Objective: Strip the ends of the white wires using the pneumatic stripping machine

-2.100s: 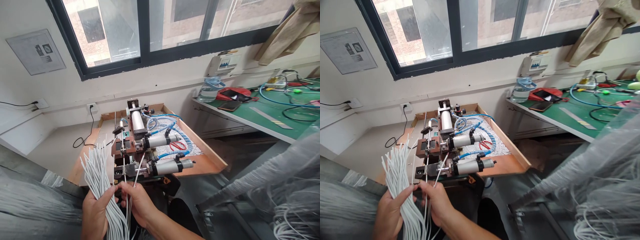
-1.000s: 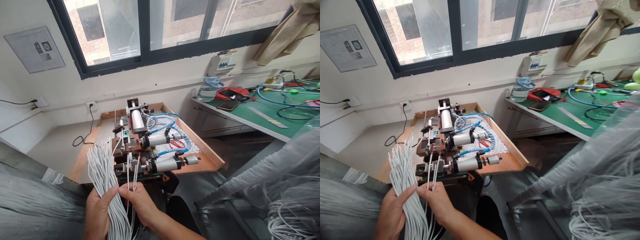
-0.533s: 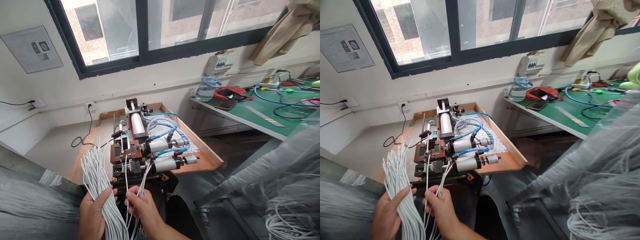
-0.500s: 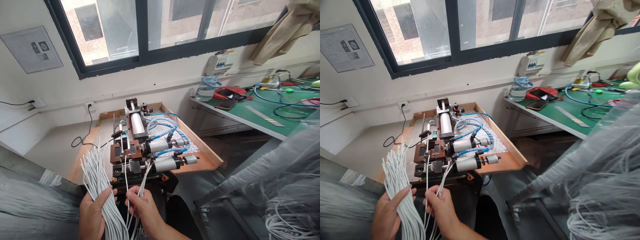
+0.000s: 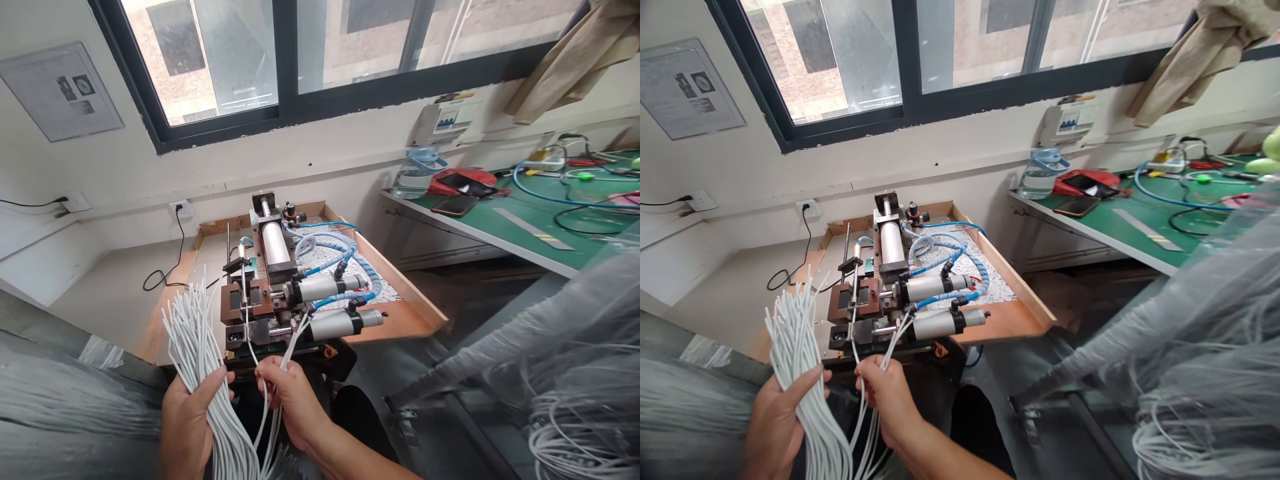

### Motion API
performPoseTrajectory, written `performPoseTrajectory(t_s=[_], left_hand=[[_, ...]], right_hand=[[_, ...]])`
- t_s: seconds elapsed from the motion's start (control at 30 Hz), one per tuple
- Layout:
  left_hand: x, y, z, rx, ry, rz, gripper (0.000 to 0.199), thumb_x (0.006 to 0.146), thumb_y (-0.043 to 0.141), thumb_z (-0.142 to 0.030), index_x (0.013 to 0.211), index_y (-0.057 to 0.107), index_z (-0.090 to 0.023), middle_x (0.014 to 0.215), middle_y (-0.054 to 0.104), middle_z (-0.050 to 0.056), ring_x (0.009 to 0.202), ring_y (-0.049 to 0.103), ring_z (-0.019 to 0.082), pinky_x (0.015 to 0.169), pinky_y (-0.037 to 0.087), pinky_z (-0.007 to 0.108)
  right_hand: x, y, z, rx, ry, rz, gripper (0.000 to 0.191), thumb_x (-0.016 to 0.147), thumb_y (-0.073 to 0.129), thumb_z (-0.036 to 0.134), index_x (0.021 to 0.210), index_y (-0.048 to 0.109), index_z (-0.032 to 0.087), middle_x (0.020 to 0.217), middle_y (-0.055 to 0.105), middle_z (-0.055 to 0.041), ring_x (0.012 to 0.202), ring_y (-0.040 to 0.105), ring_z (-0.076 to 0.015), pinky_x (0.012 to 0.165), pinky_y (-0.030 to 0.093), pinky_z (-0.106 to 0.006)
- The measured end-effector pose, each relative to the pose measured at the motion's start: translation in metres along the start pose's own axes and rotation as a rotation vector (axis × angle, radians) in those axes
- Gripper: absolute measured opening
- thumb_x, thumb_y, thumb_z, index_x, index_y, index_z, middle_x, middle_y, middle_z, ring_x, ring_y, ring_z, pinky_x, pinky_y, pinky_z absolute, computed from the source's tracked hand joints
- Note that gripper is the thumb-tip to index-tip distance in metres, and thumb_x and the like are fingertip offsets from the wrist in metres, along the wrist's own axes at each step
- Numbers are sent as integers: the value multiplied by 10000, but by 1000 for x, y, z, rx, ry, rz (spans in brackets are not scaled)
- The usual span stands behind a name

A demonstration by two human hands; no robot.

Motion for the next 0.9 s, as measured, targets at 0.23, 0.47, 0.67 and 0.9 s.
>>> performPoseTrajectory(t_s=[0.23,0.47,0.67,0.9], left_hand=[[-5,14,3,-69,11,127,317,542,711,-163,847,637,-127,636,656,18,584,590,164,594,472,292],[-3,9,11,-79,-86,106,229,529,725,-179,730,642,-110,637,667,60,584,607,192,564,488,309],[2,-4,11,-43,-112,24,243,508,739,-173,720,644,-103,632,674,72,608,619,190,573,500,280],[3,-2,4,-56,-85,-4,228,481,748,-165,673,634,-121,565,655,35,540,604,164,513,488,241]], right_hand=[[-6,28,2,-79,-34,203,201,594,671,303,574,605,113,454,386,57,465,274,-61,480,218,-213],[-6,13,-2,-30,-99,77,292,619,658,407,629,599,122,531,537,3,467,431,-86,479,307,-218],[-9,3,-7,-12,-60,27,300,624,651,404,608,571,116,513,548,-4,413,438,-72,443,301,-200],[-5,3,-4,24,21,-34,219,596,624,296,509,509,131,395,466,35,334,314,-37,377,189,-186]])
Point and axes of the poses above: each hand's wrist, its own x-axis towards the middle knuckle, its own y-axis out of the palm, z = x × y, the point moved 9 cm from there along x, towards the middle knuckle
